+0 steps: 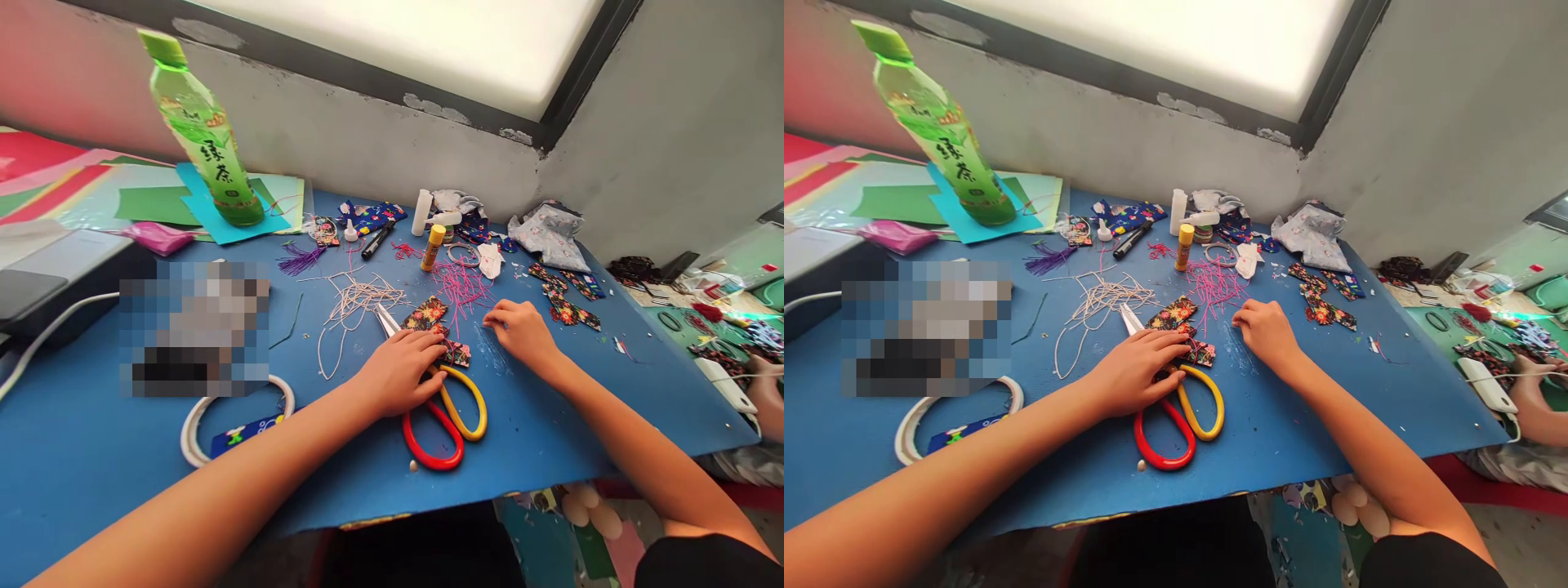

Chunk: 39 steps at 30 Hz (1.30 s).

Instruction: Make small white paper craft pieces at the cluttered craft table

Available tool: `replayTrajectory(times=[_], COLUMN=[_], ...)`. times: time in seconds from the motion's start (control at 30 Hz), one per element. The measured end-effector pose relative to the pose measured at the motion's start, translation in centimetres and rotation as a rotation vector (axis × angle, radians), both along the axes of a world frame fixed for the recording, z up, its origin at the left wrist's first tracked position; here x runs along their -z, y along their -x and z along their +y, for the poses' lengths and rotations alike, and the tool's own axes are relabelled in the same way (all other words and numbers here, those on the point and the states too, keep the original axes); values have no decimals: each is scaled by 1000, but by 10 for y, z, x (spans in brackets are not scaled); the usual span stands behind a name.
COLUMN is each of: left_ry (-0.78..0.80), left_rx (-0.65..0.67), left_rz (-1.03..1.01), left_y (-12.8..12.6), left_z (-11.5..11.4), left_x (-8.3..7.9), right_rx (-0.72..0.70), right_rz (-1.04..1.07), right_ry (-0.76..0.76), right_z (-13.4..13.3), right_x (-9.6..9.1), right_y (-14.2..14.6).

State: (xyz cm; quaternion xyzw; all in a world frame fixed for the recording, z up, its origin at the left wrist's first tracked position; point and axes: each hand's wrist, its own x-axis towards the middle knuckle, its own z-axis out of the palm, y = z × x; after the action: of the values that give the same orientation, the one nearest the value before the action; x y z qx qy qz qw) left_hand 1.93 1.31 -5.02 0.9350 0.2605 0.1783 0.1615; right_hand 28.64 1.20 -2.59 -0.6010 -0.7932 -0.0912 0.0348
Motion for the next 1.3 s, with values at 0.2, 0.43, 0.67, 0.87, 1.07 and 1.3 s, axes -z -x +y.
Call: replayTrajectory(times=[0.2, 0.43, 0.67, 0.87, 1.07, 1.3], left_ry=[0, 12, 14, 8, 12, 23], left_rx=[3, 9, 10, 6, -2, 4], left_rz=[-17, -11, -11, -21, -10, -29], left_y=[0, 0, 0, 0, 0, 1], left_z=[0, 0, 0, 0, 1, 1], left_x=[0, -2, -2, -1, -1, -1], right_rx=[-106, -269, -266, -179, -192, -300], right_rz=[29, 43, 41, 36, 68, 94], right_ry=[-65, -2, 25, -30, -87, -73], right_z=[-10, -65, -63, -11, 6, -57], right_x=[1, -8, -8, 4, 9, 2], right_y=[-2, -11, -21, -18, -9, -11])
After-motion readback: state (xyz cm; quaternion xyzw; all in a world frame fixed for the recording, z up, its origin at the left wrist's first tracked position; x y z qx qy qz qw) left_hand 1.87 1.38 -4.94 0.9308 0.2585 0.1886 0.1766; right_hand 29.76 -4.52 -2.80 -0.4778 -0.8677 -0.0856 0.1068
